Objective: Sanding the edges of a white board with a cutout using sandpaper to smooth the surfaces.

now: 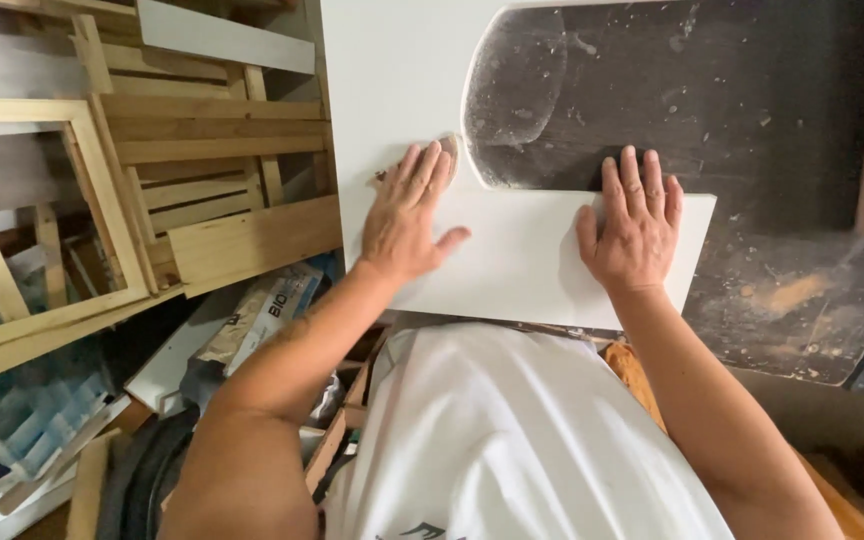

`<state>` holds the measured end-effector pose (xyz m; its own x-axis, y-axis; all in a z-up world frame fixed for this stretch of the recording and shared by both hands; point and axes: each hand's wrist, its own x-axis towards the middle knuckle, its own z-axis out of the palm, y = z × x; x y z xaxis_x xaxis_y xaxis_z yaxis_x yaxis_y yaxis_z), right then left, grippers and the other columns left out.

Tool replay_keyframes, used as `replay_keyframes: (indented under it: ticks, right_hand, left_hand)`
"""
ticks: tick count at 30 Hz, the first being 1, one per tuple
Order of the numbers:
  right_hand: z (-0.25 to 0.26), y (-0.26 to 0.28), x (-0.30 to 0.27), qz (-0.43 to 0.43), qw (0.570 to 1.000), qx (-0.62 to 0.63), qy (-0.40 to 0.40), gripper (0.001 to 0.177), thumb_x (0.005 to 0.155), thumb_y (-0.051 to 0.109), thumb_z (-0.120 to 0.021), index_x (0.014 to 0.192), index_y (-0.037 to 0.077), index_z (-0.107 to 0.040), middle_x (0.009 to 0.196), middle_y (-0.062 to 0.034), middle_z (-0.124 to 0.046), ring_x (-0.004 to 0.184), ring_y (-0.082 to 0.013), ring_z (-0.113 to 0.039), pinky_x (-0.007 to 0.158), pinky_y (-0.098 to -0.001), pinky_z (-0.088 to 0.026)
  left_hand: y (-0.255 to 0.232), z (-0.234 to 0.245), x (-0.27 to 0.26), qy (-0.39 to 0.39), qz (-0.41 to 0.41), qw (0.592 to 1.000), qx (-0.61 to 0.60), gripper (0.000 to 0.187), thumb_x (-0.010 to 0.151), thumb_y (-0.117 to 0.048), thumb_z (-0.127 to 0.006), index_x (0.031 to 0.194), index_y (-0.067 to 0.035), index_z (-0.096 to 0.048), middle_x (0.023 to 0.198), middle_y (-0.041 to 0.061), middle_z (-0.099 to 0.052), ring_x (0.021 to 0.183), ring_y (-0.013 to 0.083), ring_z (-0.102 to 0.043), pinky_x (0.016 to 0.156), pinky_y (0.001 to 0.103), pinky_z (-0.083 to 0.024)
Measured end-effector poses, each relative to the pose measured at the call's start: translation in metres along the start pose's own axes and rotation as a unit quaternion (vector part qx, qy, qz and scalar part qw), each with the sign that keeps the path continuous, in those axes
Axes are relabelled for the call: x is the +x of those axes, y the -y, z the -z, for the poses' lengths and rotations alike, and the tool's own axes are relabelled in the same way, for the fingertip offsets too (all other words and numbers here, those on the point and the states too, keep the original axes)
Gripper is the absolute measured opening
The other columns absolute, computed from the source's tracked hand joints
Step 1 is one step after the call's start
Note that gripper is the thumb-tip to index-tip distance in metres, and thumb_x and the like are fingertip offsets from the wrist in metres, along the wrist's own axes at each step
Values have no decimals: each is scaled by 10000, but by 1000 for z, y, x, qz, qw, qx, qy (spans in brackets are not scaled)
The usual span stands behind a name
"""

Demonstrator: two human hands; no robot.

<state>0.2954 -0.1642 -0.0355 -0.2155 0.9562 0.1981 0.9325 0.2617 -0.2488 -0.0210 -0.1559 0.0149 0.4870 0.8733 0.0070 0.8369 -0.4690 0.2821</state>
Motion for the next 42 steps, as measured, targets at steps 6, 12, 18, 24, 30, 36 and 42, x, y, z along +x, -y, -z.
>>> replay_keyframes:
  ticks: [6,12,18,24,30,36,42]
  right_hand:
    - [-2,0,1,-9,1000,5,6,634,967,342,-620,1548,89,-643,1621,-149,-576,1525,-348,-456,1235,-525,-261]
    - [0,1,3,-9,1000,12,11,633,965,338,-637,1542,77,-645,1620,-167,-573,1533,-357,-439,1235,-536,-257]
    - [-1,0,0,-9,1000,3,8,625,967,337,-619,1534,76,-647,1616,-167,-577,1515,-362,-466,1227,-534,-275]
    - [0,1,3,-10,1000,2,-2,628,955,326,-626,1531,79,-654,1598,-158,-597,1515,-351,-469,1229,-529,-273]
    - [0,0,3,-13,1000,13,17,626,991,346,-607,1553,72,-637,1636,-164,-553,1539,-359,-420,1229,-546,-250]
    - [-4,-1,1,-16,1000,1,19,622,978,351,-619,1540,86,-656,1618,-154,-584,1535,-342,-445,1239,-532,-260]
    - [0,-1,2,-23,999,25,37,658,974,330,-614,1581,75,-602,1651,-170,-533,1548,-367,-407,1237,-558,-238]
  left_hand:
    - [-36,-34,-16,41,-45,996,-67,1163,735,-788,-733,1628,-107,-429,1727,104,-357,1617,352,-286,1319,499,-270]
    - [-37,-9,-3,1,26,997,-74,1088,844,-656,-805,1613,12,-424,1679,258,-372,1555,486,-318,1299,567,-274]
    - [-8,-6,-1,32,-9,999,-5,1006,853,-673,-768,1611,-84,-465,1671,148,-427,1542,394,-387,1261,546,-342]
    - [-57,-15,-19,87,-27,990,-103,1144,812,-849,-598,1641,-88,-392,1734,127,-330,1619,398,-249,1285,538,-325]
    - [-12,-8,-11,70,72,994,-30,1027,962,-756,-586,1658,-42,-338,1735,193,-279,1596,432,-238,1307,545,-257]
    - [-10,-6,-11,98,-28,994,-31,1058,833,-710,-730,1635,-95,-417,1710,147,-373,1586,383,-325,1294,534,-290]
    - [-42,-13,-30,64,12,997,-38,1163,778,-713,-767,1609,16,-405,1666,266,-392,1553,441,-367,1292,529,-299]
